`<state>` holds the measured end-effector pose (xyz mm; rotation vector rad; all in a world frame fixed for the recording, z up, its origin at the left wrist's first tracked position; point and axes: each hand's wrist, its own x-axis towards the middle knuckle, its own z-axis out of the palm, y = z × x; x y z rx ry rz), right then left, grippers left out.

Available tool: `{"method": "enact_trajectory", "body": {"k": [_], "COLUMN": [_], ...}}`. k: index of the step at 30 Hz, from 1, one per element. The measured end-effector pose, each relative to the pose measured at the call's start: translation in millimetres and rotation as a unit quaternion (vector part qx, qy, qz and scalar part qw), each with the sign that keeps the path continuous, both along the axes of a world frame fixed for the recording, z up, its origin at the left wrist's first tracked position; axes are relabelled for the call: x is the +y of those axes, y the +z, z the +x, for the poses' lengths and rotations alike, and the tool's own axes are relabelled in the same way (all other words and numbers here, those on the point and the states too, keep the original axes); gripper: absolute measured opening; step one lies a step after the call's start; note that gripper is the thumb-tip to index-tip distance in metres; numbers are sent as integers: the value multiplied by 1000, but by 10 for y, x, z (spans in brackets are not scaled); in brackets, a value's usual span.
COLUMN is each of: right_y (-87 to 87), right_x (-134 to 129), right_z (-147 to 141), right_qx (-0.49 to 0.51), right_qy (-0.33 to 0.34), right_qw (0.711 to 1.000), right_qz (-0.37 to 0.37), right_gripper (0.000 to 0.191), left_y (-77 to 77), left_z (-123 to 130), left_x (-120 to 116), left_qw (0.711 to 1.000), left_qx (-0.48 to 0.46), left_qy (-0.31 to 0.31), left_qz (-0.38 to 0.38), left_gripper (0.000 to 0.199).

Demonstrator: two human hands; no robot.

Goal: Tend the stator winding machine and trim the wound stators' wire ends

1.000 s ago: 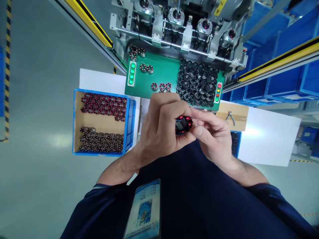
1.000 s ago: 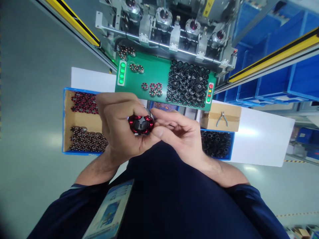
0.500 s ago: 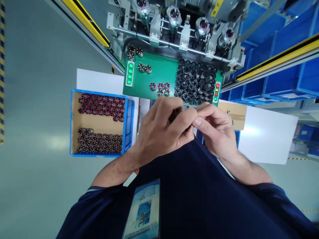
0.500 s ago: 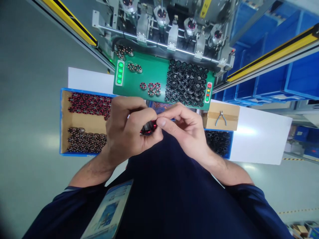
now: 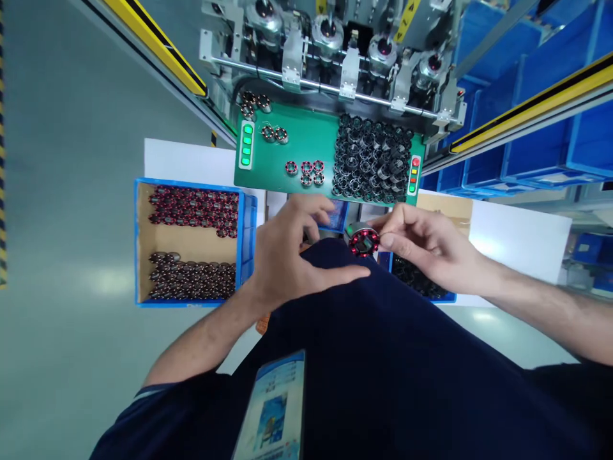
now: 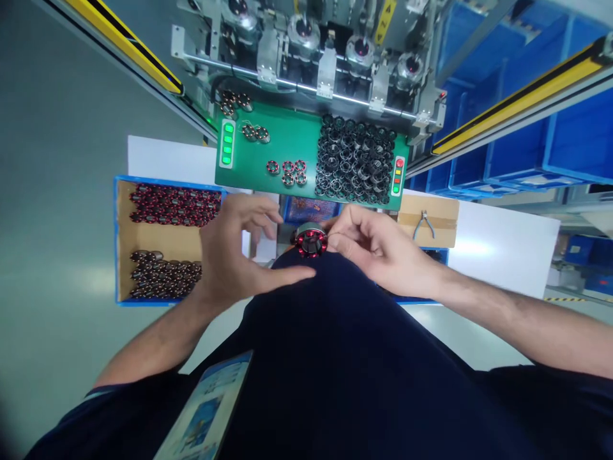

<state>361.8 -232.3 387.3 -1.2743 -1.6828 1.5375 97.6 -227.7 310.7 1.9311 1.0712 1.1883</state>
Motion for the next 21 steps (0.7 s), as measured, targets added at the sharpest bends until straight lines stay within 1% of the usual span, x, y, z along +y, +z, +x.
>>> {"method": "enact_trajectory", "body": {"k": [1,2,3,4,5,6,7,8,9,10,11,12,13,14,15,16,17,19,21], "right_y": [-34,-53,-56,-45,-18,20,70,129,192,255,311,354,379,384,369,340,301,227,189], "right_x": [-18,-22,-8,21,63,115,172,228,278,318,345,360,364,360,352,343,338,341,361], "right_z": [-14,-30,-42,-49,-46,-32,-6,29,68,106,137,155,158,145,119,84,46,-18,-51], "right_qx": [6,1,-12,-33,-56,-77,-87,-82,-70,-55,-41,-30,-19,-7,12,35,57,91,96], "right_qy": [21,47,59,64,71,82,98,119,141,156,162,162,160,158,161,169,179,193,191], "right_qw": [1000,999,997,991,977,957,935,918,912,920,937,958,976,986,986,979,970,952,946], "right_qz": [-12,1,43,113,194,268,328,369,379,356,306,234,144,47,-38,-105,-157,-221,-242], "right_gripper": [29,28,26,23,19,16,11,9,12,16,19,21,25,29,32,35,36,37,37], "left_y": [28,72,129,192,256,318,374,422,460,488,505,512,512,505,497,489,485,502,552], "left_z": [15,34,53,68,76,74,63,43,17,-10,-35,-56,-69,-75,-73,-67,-58,-48,-64], "left_x": [-68,-121,-154,-164,-156,-136,-110,-85,-65,-52,-46,-44,-45,-45,-43,-39,-31,-8,19], "left_qw": [993,982,977,981,990,997,995,987,978,976,981,989,994,995,992,989,985,973,953], "left_qx": [51,88,100,89,62,26,-8,-32,-43,-40,-27,-9,4,9,9,7,4,13,39], "left_qy": [37,45,40,24,-5,-47,-95,-141,-171,-179,-164,-137,-111,-95,-84,-75,-65,-59,-63], "left_qz": [96,158,182,169,123,57,-13,-75,-112,-117,-97,-60,-13,42,90,128,160,222,295], "left_gripper": [69,65,57,48,39,32,26,24,25,27,30,32,33,31,29,26,24,20,15]}}
